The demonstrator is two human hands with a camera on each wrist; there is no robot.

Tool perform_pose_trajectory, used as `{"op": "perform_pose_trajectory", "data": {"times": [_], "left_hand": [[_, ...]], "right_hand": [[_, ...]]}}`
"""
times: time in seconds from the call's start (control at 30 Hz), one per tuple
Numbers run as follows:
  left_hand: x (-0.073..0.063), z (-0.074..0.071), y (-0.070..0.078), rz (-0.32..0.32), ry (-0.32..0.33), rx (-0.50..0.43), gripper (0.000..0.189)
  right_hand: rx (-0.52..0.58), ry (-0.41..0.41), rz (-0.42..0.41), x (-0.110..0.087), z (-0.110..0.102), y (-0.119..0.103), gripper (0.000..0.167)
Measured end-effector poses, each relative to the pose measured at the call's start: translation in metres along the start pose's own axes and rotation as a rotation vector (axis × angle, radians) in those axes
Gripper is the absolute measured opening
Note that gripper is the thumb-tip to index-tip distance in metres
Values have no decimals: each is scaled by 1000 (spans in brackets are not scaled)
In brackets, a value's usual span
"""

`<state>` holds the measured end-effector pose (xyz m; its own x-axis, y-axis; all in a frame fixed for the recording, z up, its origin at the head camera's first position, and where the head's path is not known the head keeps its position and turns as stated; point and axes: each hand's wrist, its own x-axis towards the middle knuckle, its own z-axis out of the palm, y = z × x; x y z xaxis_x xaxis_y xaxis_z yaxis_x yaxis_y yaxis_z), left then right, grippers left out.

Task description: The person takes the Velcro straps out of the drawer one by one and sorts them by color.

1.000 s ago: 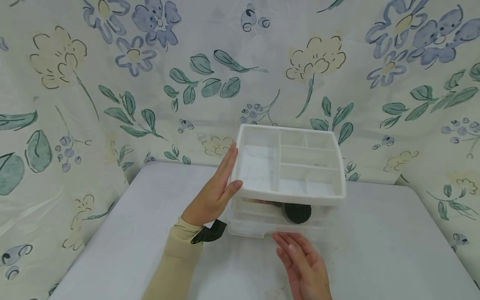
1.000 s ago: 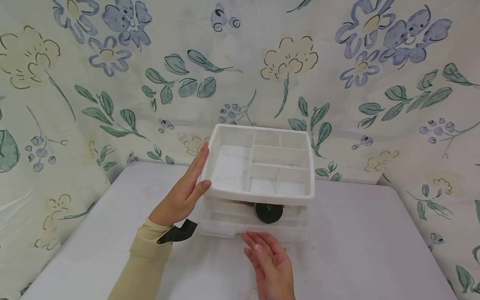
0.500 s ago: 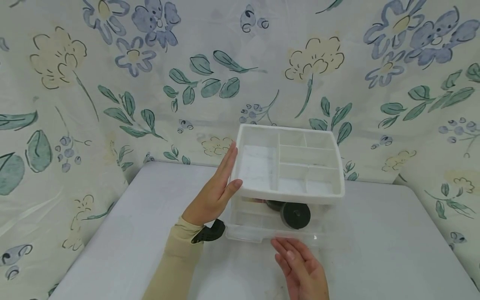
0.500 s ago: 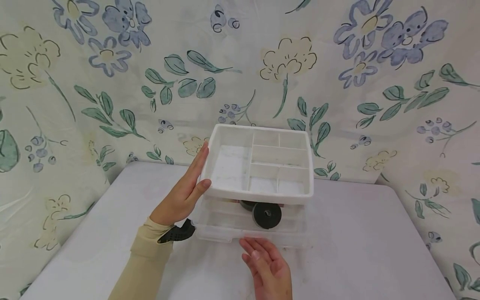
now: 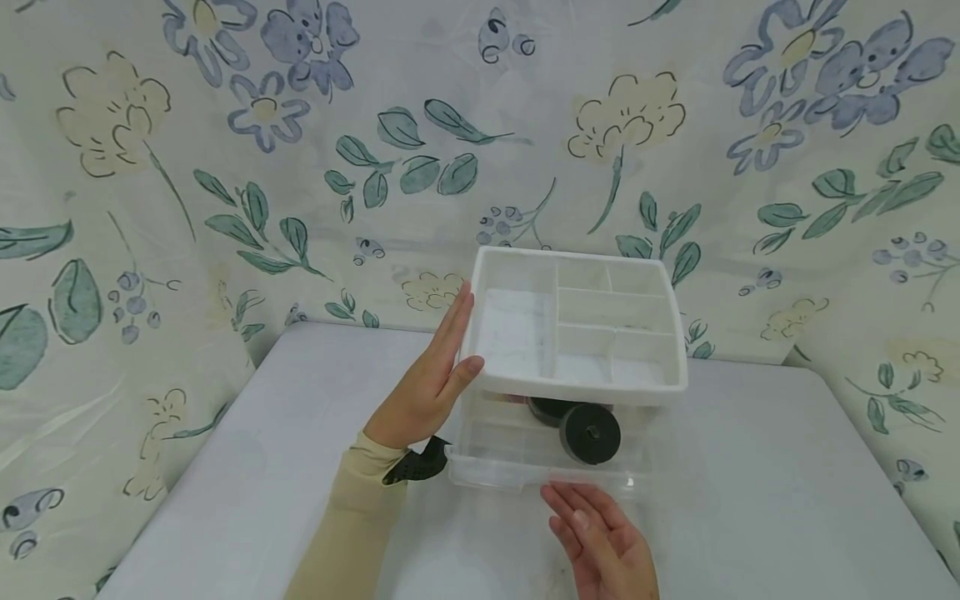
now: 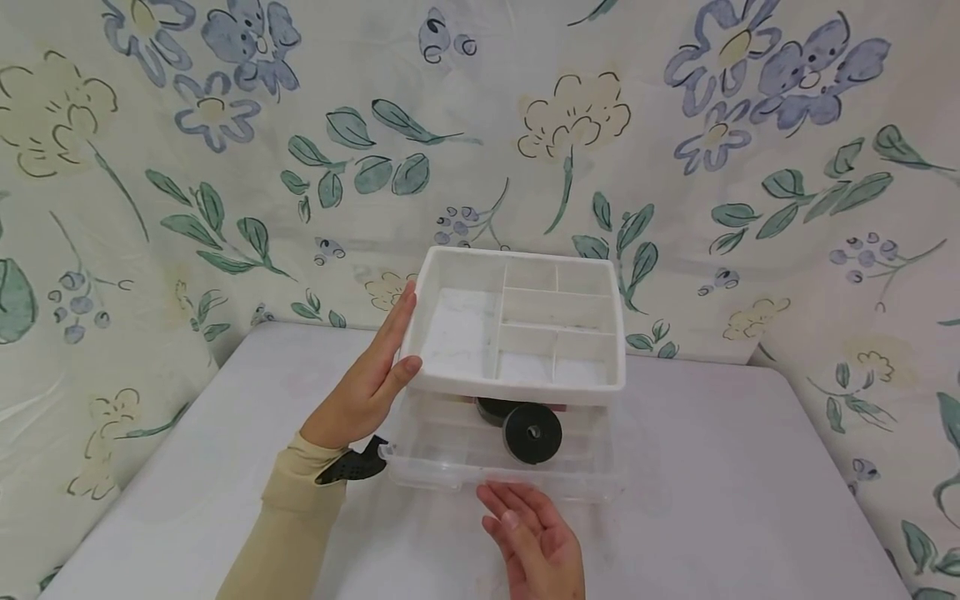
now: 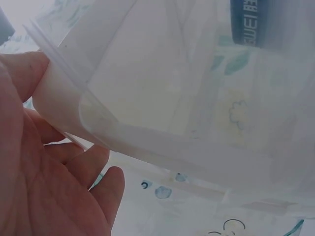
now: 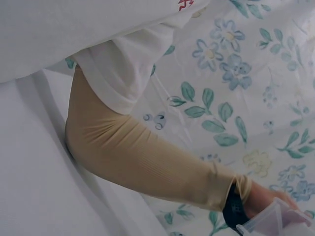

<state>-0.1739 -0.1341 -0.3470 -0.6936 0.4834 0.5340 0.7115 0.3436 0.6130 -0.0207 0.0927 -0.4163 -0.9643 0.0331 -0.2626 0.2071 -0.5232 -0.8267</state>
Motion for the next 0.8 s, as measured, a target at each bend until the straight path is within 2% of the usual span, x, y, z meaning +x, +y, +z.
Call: {"op": "perform_pose_trajectory", "data": {"times": [0.13,0.27,0.53,0.73,0.8], "left_hand": [[0,0,0,3,2,-2,72],[0,0,0,11,5,-6,72],[0,1,-1,17,11,-5,72],[0,1,-1,3,6,-3,72],[0,2,-1,3,5,-5,72]], "right_hand": [[-3,7,22,-2,-1,0,46],[11,-9,10,-4,-3,2,40],[35,-106,-36,-6,-11,7,27],[11,-84,-12,-8,-11,8,45],[3,-75,-11,-8,-11,8,46]]}}
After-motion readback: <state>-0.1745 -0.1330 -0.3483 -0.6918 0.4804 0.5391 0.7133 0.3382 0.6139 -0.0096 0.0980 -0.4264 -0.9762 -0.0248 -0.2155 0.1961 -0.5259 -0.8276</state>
